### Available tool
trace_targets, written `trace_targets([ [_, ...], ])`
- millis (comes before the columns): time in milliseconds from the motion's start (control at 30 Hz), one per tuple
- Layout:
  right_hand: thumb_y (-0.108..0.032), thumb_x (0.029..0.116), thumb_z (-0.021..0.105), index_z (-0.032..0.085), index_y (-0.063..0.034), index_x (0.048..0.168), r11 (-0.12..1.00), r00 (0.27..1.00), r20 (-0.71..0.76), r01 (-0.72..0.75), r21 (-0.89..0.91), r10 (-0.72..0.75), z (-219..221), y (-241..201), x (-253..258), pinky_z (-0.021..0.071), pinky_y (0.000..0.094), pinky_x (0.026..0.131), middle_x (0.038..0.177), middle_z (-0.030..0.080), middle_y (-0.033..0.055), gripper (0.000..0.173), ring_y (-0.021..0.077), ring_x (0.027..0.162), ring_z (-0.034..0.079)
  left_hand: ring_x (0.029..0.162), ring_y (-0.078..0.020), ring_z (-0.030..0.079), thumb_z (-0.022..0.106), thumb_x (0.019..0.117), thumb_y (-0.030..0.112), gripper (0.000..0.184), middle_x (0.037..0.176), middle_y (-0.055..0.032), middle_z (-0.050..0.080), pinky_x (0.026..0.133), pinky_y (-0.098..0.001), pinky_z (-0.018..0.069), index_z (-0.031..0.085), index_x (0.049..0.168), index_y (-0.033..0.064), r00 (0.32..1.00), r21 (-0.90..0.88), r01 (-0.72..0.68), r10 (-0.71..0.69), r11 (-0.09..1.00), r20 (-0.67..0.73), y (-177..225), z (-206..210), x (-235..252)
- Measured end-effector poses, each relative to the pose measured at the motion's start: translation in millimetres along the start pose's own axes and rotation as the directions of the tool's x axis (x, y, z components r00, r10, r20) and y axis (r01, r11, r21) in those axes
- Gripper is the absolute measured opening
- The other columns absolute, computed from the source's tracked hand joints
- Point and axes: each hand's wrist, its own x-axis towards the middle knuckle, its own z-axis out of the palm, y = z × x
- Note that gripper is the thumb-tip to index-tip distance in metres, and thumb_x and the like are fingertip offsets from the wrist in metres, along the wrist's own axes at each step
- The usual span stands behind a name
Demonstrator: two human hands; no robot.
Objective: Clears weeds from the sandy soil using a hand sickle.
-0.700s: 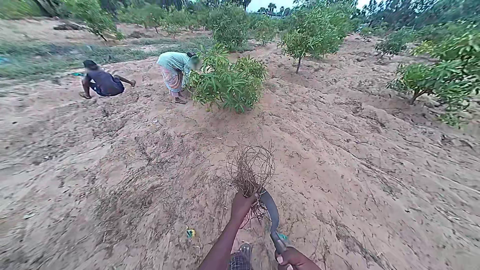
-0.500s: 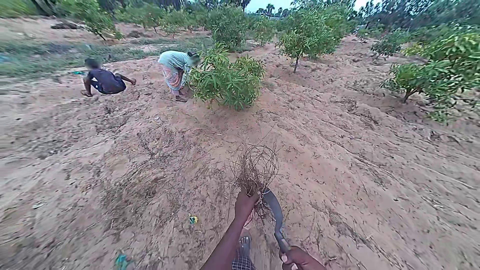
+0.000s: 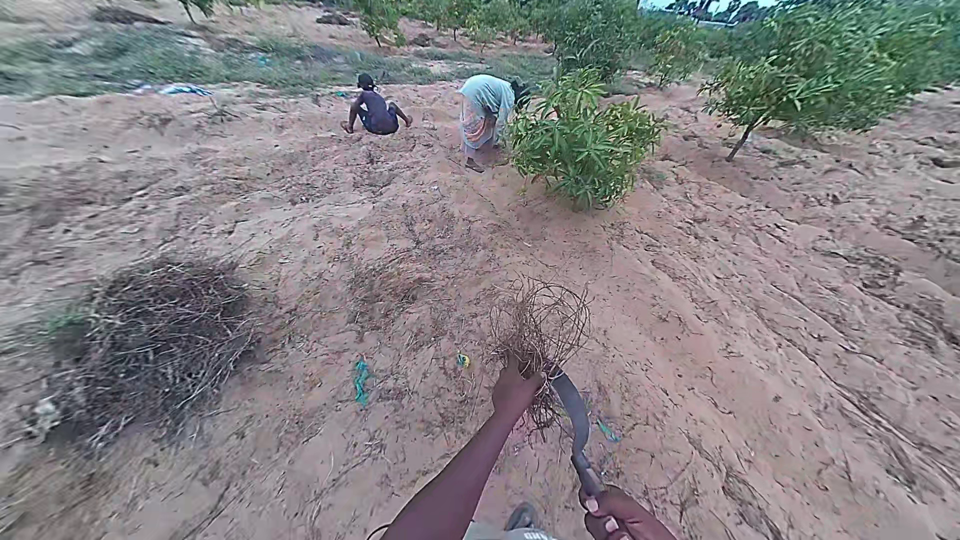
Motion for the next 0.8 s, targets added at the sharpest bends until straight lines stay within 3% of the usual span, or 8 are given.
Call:
trace_targets([
  [167,-0.017,0.0895,0.073,0.064,-0.0129,0.094,0.989,0.984,0.098,-0.144,-0.022,0.145,61,38,70,0.0462,0.0174,0.041,0.058,0.053,-0.0044,0.011,0.0029,0.043,0.052,0.126,-0.0402,0.061,0.064,0.0932,0.056,0.083,0.14,-0.0231,0.059,0.102,-0.0613,0.0505,0.036,0.159,0.0142,0.993,-0.056,0.06,-0.065,0.997,-0.099,-82,-100,-35],
  [333,-0.019,0.0905,0.073,0.064,-0.0112,0.097,0.953,0.947,0.135,-0.278,-0.117,0.292,136,82,149,0.045,0.0167,0.037,0.057,0.05,-0.0056,0.014,0.0015,0.04,0.05,0.134,-0.0429,0.053,0.064,0.0941,0.054,0.077,0.147,-0.0254,0.051,0.104,-0.062,0.0473,0.041,0.157,0.0174,0.955,-0.156,0.152,-0.186,0.976,-0.233,-168,-209,-80],
  [400,-0.018,0.0904,0.074,0.064,-0.0106,0.097,0.935,0.927,0.154,-0.322,-0.147,0.343,161,97,176,0.0451,0.0162,0.037,0.058,0.051,-0.0056,0.014,0.0012,0.041,0.051,0.13,-0.0434,0.055,0.064,0.0948,0.053,0.072,0.145,-0.0262,0.052,0.102,-0.0618,0.049,0.045,0.155,0.0196,0.931,-0.199,0.17,-0.224,0.965,-0.289,-200,-239,-93],
  [600,-0.017,0.0915,0.072,0.063,-0.0104,0.097,0.873,0.872,0.142,-0.431,-0.226,0.468,222,130,230,0.0456,0.016,0.038,0.058,0.051,-0.0054,0.012,0.0014,0.041,0.052,0.122,-0.0452,0.06,0.062,0.096,0.055,0.077,0.141,-0.0279,0.055,0.097,-0.0645,0.0507,0.037,0.159,0.0186,0.891,-0.3,0.181,-0.285,0.937,-0.352,-267,-301,-131],
  [800,-0.017,0.0934,0.071,0.064,-0.0097,0.099,0.834,0.833,0.163,-0.473,-0.283,0.528,259,136,255,0.0477,0.0177,0.039,0.061,0.053,-0.0042,0.012,0.0028,0.042,0.053,0.126,-0.0447,0.058,0.064,0.0951,0.046,0.077,0.144,-0.0278,0.052,0.101,-0.0641,0.0489,0.034,0.16,0.0178,0.855,-0.357,0.15,-0.302,0.922,-0.421,-290,-333,-148],
])
